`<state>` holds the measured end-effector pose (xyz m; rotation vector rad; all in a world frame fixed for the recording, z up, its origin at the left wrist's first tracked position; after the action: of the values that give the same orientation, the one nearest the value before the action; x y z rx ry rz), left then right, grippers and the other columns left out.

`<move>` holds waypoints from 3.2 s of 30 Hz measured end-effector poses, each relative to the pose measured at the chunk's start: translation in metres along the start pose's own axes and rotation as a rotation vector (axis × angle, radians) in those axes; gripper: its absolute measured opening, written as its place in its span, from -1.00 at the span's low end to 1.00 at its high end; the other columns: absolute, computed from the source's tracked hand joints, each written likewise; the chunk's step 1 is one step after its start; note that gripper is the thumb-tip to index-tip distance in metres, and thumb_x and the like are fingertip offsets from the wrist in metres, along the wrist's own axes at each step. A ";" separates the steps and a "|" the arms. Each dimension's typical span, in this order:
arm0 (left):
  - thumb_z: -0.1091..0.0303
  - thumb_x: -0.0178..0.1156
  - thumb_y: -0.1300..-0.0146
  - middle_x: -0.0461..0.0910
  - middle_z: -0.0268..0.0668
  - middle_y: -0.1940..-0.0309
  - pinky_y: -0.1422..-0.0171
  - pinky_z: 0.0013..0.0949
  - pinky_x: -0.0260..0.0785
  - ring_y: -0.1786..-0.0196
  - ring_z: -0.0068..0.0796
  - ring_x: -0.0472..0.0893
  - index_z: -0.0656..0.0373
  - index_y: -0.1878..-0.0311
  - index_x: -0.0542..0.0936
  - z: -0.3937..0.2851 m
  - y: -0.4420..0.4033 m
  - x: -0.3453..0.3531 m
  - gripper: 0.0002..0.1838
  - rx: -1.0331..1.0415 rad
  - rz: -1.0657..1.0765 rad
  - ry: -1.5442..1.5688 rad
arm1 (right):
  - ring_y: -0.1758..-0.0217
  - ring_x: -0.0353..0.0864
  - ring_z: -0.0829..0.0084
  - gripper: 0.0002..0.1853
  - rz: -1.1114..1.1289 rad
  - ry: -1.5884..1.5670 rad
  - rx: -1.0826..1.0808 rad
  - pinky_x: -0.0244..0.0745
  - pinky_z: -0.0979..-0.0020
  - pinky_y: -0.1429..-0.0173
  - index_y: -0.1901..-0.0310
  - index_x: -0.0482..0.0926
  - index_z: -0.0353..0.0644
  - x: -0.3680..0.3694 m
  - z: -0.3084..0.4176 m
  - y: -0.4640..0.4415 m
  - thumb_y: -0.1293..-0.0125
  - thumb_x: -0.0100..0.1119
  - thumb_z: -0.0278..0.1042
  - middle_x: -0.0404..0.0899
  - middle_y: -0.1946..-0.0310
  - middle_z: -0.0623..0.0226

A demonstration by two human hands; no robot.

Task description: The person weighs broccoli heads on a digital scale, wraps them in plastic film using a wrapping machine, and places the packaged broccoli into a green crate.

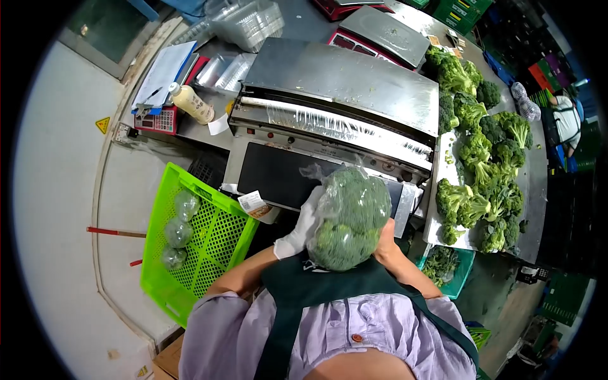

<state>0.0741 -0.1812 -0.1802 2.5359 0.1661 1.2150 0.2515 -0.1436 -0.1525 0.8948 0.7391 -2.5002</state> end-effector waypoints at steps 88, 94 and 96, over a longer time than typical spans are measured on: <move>0.39 0.05 -0.32 0.48 -0.38 0.37 0.23 -0.54 0.38 0.35 -0.62 0.55 0.22 0.25 0.47 -0.229 -0.064 0.030 -0.90 -0.167 0.370 -1.398 | 0.42 0.61 0.37 -0.89 0.493 0.019 -0.069 0.53 0.36 0.28 0.19 0.53 -0.13 -0.136 -0.042 -0.104 -0.30 0.04 -0.39 0.61 0.36 0.27; 0.36 0.09 -0.29 0.50 -0.25 0.46 -0.19 -0.20 0.35 -0.06 -0.24 0.56 0.26 0.45 0.48 -0.314 -0.004 0.153 -0.78 0.580 0.596 -1.037 | 0.32 0.64 0.55 -0.86 0.165 -0.709 -0.067 0.52 0.56 0.36 0.13 0.45 -0.29 -0.246 0.065 -0.158 -0.39 -0.08 -0.45 0.61 0.30 0.27; 0.34 -0.02 -0.34 0.53 -0.28 0.42 0.09 -0.45 0.38 0.26 -0.48 0.56 0.28 0.37 0.53 -0.326 -0.034 0.178 -0.76 0.829 0.247 -1.151 | 0.12 0.61 0.45 -0.80 -0.015 -0.797 -0.181 0.53 0.52 0.11 0.05 0.41 -0.37 -0.245 0.046 -0.210 -0.39 -0.07 -0.45 0.56 0.12 0.16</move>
<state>-0.0652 -0.0289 0.1308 3.5675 0.0734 -0.5644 0.3009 0.0370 0.1143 -0.1901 0.6584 -2.4398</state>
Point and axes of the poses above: each hand's wrist, its own y-axis away from the middle knuckle, its own x-axis out of the palm, z = x × y, the point moved 3 cm from there along -y, towards the middle knuckle
